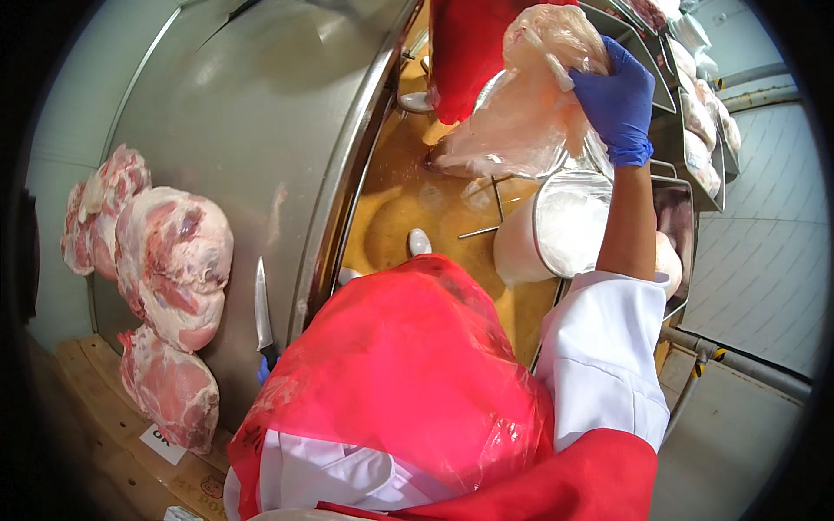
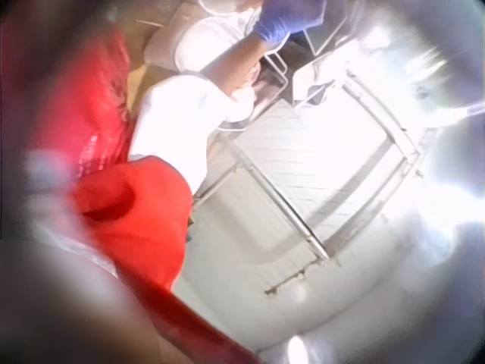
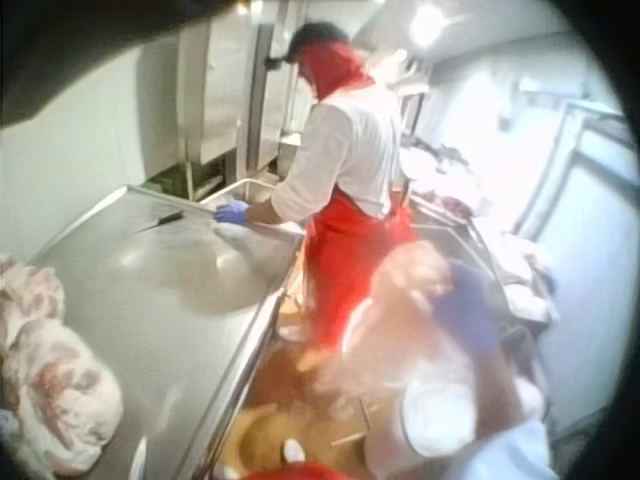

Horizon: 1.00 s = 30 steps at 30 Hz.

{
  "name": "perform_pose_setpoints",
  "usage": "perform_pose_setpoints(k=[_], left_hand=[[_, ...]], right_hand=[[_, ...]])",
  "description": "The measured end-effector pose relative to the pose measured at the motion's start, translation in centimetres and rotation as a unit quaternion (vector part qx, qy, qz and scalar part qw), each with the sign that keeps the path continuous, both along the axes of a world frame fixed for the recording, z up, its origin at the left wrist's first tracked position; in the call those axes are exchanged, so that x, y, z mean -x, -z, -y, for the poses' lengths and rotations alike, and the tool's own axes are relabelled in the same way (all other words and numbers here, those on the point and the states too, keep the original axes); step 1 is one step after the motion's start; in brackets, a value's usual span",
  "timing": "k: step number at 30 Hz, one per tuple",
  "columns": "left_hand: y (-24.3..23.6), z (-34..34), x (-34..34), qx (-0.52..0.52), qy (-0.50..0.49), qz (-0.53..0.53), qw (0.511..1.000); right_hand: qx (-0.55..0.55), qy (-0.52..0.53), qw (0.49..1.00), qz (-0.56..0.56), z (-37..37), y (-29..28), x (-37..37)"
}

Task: The person cuts a large piece of raw meat into smaller portions using a knife. They then place the cut pieces into a metal tray and wrap them in plastic bags.

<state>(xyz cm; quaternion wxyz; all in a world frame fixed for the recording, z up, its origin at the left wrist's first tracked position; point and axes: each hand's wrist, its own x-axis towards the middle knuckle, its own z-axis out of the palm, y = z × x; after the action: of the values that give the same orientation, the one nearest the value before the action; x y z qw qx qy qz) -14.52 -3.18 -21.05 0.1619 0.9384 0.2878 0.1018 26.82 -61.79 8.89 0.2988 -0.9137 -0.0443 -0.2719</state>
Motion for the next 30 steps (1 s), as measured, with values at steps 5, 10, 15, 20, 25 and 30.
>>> perform_pose_setpoints(k=[5,10,15,20,25,30], left_hand=[[-1.1,1.4,-2.0,0.01,-0.04,-0.027,0.999],[-2.8,4.4,-2.7,-0.062,-0.11,-0.094,0.988],[-2.2,5.1,-0.4,-0.108,-0.108,-0.116,0.981],[-5.1,9.3,-1.5,-0.07,-0.189,-0.049,0.978],[-3.5,13.1,1.0,-0.06,-0.239,-0.032,0.969],[-5.0,15.7,-1.4,-0.068,-0.164,0.071,0.981]], right_hand=[[-0.019,0.033,0.999,0.001,8.8,3.1,-0.5],[-0.032,0.008,0.999,-0.007,12.8,8.7,-3.8],[0.141,-0.023,0.987,-0.075,16.7,20.9,-7.8],[0.241,-0.028,0.915,-0.323,15.9,28.6,-6.9],[0.157,-0.138,0.886,-0.414,11.9,30.8,-7.3],[0.144,-0.243,0.828,-0.485,3.0,28.4,-6.4]])
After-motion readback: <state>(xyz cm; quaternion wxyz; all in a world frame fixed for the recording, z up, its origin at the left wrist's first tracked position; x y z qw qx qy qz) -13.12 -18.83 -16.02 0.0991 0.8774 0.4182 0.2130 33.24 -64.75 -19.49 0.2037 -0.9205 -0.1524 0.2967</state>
